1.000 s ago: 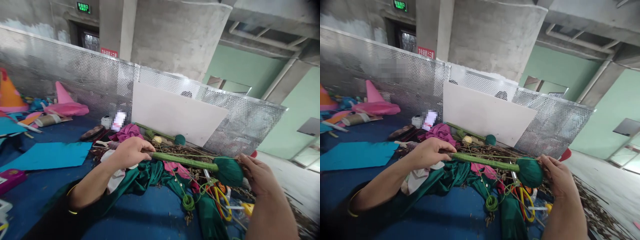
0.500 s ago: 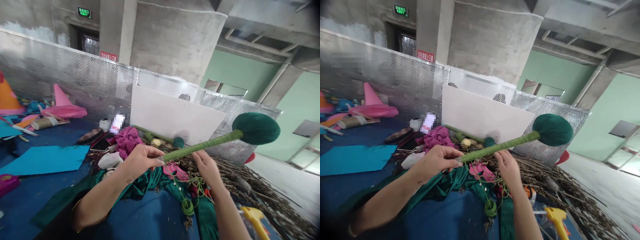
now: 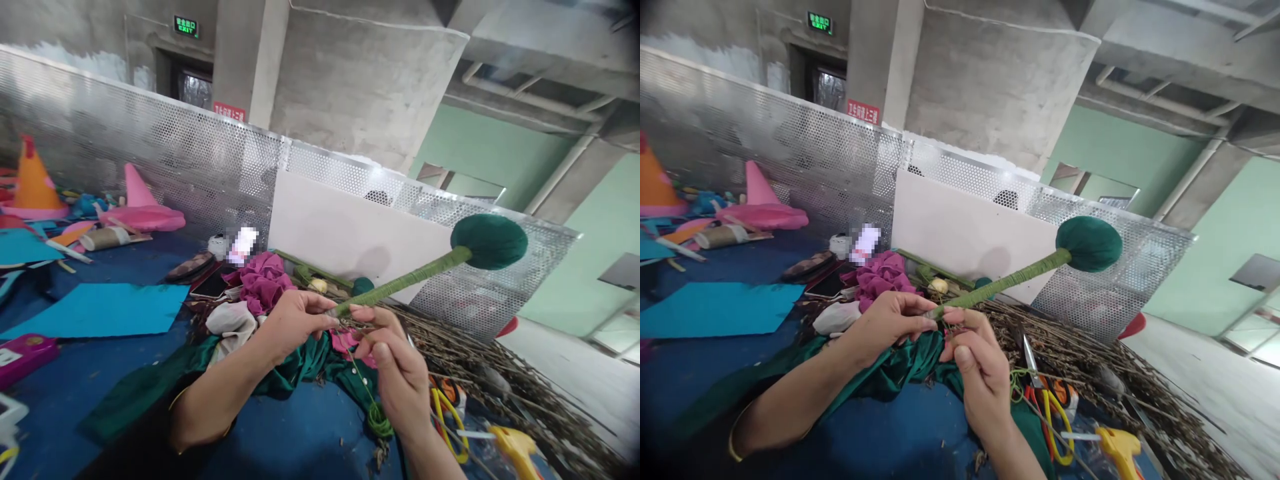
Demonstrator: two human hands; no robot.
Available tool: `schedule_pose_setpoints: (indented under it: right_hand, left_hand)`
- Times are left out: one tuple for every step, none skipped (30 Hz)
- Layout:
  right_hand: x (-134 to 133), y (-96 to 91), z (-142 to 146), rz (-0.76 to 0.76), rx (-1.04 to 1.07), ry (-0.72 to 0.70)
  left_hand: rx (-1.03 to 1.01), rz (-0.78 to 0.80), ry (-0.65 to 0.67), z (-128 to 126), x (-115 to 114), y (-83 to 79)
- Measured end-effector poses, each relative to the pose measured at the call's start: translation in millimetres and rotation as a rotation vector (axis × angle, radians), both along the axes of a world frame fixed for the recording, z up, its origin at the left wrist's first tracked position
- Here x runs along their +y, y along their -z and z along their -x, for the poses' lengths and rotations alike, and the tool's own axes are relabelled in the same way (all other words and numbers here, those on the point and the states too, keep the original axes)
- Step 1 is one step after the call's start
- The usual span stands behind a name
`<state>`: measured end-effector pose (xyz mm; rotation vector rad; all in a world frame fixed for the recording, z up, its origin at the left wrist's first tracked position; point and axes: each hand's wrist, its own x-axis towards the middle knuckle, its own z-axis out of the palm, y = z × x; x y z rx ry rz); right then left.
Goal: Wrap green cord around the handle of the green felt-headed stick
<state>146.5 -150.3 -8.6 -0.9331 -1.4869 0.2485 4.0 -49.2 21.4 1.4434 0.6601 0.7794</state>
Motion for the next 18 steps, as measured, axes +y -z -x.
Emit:
schedule_pose_setpoints:
  right_hand:
    - [3, 3.0, 3, 0.0, 0.074, -0.11]
    - [6, 6.8, 6, 0.011, 0.157, -0.197]
    - [9, 10.9, 9, 0.025, 0.237, -0.237]
    - [11, 15.1, 12, 0.033, 0.298, -0.223]
    - [12, 19.0, 14, 0.032, 0.329, -0.167]
    - [12, 22.4, 15, 0.027, 0.329, -0.087]
    - [11, 25.1, 16, 0.022, 0.302, -0.007]
    - [10, 27.2, 17, 0.016, 0.259, 0.061]
    - [8, 28.7, 18, 0.01, 0.212, 0.11]
    - [7, 29.5, 18, 0.005, 0.165, 0.145]
    - [5, 29.9, 19, 0.004, 0.125, 0.173]
    - [4, 30.0, 20, 0.001, 0.091, 0.193]
    - [3, 29.7, 20, -0.003, 0.067, 0.208]
    - [3, 29.2, 21, -0.007, 0.05, 0.221]
    - [3, 28.6, 21, -0.008, 0.038, 0.228]
    - [3, 27.7, 21, -0.011, 0.029, 0.227]
    - [3, 26.5, 20, -0.012, 0.017, 0.211]
    - [2, 25.0, 19, -0.009, 0.005, 0.178]
  left_hand:
    - [-0.007, 0.009, 0.01, -2, -1, 0.8]
    - [-0.01, 0.013, 0.015, -3, -2, 2.0]
    - [-0.01, 0.009, 0.016, -5, -3, 3.6]
    - [-0.008, -0.001, 0.009, -7, -4, 5.5]
    - [-0.002, -0.017, 0.0, -10, -5, 7.5]
    - [0.006, -0.036, -0.01, -11, -5, 9.5]
    - [0.014, -0.048, -0.016, -13, -5, 11.3]
    - [0.016, -0.058, -0.025, -14, -5, 12.8]
    - [0.02, -0.069, -0.039, -15, -5, 14.0]
    - [0.028, -0.082, -0.054, -15, -5, 15.0]
    - [0.039, -0.101, -0.066, -15, -5, 15.8]
    - [0.051, -0.123, -0.076, -15, -5, 16.6]
    - [0.062, -0.143, -0.083, -15, -5, 17.5]
    - [0.071, -0.161, -0.085, -15, -4, 18.6]
    - [0.08, -0.178, -0.082, -15, -4, 19.8]
    - [0.092, -0.201, -0.078, -15, -3, 21.3]
    - [0.111, -0.234, -0.082, -15, -3, 22.8]
    - [0.141, -0.281, -0.094, -14, -2, 24.3]
